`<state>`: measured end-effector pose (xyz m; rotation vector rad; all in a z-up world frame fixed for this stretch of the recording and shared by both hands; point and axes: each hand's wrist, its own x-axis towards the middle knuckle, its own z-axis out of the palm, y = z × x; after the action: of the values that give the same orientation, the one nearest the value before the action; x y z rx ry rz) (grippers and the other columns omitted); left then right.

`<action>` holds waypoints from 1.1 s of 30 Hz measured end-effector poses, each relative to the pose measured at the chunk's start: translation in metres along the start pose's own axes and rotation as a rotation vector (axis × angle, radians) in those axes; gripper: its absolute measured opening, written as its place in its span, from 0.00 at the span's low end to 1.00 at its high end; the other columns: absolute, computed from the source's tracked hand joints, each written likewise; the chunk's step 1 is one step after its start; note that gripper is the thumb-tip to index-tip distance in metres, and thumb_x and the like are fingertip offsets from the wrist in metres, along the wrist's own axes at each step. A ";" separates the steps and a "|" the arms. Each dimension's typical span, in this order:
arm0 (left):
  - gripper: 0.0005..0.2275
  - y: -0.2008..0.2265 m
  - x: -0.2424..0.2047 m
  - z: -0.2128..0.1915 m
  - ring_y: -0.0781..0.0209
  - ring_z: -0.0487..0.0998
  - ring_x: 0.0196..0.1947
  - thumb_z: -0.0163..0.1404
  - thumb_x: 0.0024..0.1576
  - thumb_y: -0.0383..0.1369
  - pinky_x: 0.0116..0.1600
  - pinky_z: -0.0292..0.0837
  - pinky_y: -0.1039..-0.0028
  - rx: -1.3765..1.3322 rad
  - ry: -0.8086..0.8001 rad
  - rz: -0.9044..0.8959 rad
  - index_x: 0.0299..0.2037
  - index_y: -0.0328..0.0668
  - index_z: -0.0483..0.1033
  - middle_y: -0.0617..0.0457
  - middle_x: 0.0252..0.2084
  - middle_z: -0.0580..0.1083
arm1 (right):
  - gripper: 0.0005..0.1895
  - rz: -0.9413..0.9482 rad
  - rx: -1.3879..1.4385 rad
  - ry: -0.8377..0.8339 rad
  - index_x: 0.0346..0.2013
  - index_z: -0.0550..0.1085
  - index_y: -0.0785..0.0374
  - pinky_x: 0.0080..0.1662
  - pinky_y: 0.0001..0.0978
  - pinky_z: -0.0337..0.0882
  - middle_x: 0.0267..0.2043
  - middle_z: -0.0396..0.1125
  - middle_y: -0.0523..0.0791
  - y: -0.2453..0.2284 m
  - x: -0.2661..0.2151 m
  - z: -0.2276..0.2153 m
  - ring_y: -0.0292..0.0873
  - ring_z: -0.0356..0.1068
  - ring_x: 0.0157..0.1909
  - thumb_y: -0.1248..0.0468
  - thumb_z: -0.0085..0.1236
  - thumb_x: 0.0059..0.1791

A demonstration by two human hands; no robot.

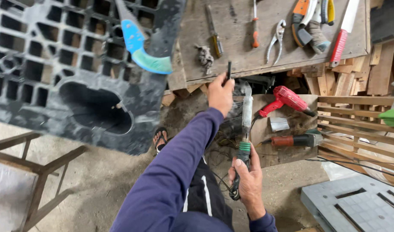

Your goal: The person uses a chisel to scrape residue from the edges and cavities of a large black plastic mold. They repeatedly scrape and wipe the surface with a cloth, focusing on the perimeter and interior sections of the mold.

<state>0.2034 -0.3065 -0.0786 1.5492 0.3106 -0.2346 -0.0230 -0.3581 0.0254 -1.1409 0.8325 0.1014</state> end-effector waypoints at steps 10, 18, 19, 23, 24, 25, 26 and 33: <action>0.17 0.036 -0.033 -0.015 0.53 0.82 0.44 0.51 0.62 0.33 0.53 0.75 0.70 0.282 0.012 0.070 0.59 0.34 0.75 0.42 0.43 0.81 | 0.33 -0.080 0.033 -0.154 0.67 0.59 0.65 0.28 0.29 0.70 0.36 0.68 0.49 -0.007 0.052 -0.025 0.39 0.68 0.25 0.64 0.60 0.49; 0.09 0.141 -0.133 -0.169 0.56 0.83 0.41 0.54 0.61 0.28 0.47 0.77 0.72 0.310 -0.157 0.313 0.49 0.35 0.80 0.47 0.43 0.81 | 0.23 -0.084 0.103 -0.296 0.60 0.63 0.64 0.31 0.32 0.74 0.42 0.70 0.50 -0.008 -0.001 0.017 0.42 0.72 0.30 0.59 0.50 0.52; 0.09 0.146 -0.131 -0.187 0.55 0.83 0.42 0.54 0.61 0.28 0.48 0.77 0.72 0.356 -0.171 0.369 0.49 0.35 0.80 0.47 0.44 0.80 | 0.23 -0.061 0.130 -0.288 0.60 0.63 0.64 0.30 0.32 0.73 0.41 0.69 0.50 -0.004 -0.006 0.030 0.41 0.71 0.30 0.59 0.50 0.53; 0.10 0.132 -0.095 -0.208 0.46 0.79 0.49 0.54 0.61 0.29 0.54 0.75 0.64 0.608 -0.373 0.597 0.50 0.37 0.78 0.44 0.50 0.77 | 0.21 -0.034 0.200 -0.179 0.61 0.64 0.63 0.25 0.29 0.68 0.38 0.67 0.47 0.008 -0.021 0.077 0.39 0.68 0.27 0.60 0.48 0.54; 0.11 0.120 -0.076 -0.196 0.44 0.77 0.53 0.54 0.60 0.28 0.57 0.74 0.61 0.667 -0.438 0.645 0.52 0.37 0.75 0.42 0.53 0.75 | 0.21 -0.041 0.207 -0.138 0.61 0.65 0.63 0.24 0.28 0.66 0.37 0.67 0.46 0.013 -0.022 0.087 0.39 0.67 0.26 0.60 0.48 0.54; 0.13 0.107 -0.057 -0.179 0.41 0.74 0.56 0.54 0.59 0.28 0.60 0.72 0.58 0.721 -0.503 0.689 0.53 0.37 0.73 0.41 0.55 0.73 | 0.20 -0.074 0.192 -0.093 0.61 0.66 0.63 0.24 0.27 0.66 0.37 0.66 0.46 0.018 -0.024 0.097 0.38 0.67 0.26 0.60 0.48 0.55; 0.17 0.095 -0.030 -0.161 0.38 0.72 0.57 0.54 0.59 0.29 0.61 0.70 0.56 0.839 -0.501 0.594 0.57 0.36 0.70 0.37 0.60 0.69 | 0.20 -0.106 0.176 -0.047 0.61 0.66 0.63 0.25 0.27 0.66 0.37 0.66 0.46 0.025 -0.025 0.110 0.38 0.66 0.27 0.60 0.48 0.55; 0.30 0.021 0.092 -0.051 0.32 0.63 0.61 0.54 0.51 0.29 0.58 0.69 0.52 1.083 -0.275 0.264 0.67 0.47 0.62 0.36 0.73 0.50 | 0.15 -0.189 0.275 0.085 0.54 0.67 0.67 0.24 0.28 0.67 0.36 0.66 0.46 0.063 -0.034 0.143 0.38 0.68 0.26 0.61 0.49 0.55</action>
<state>0.2950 -0.2511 -0.0897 2.5570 -0.3103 -0.4410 -0.0007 -0.2003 0.0218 -0.9624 0.7825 -0.2138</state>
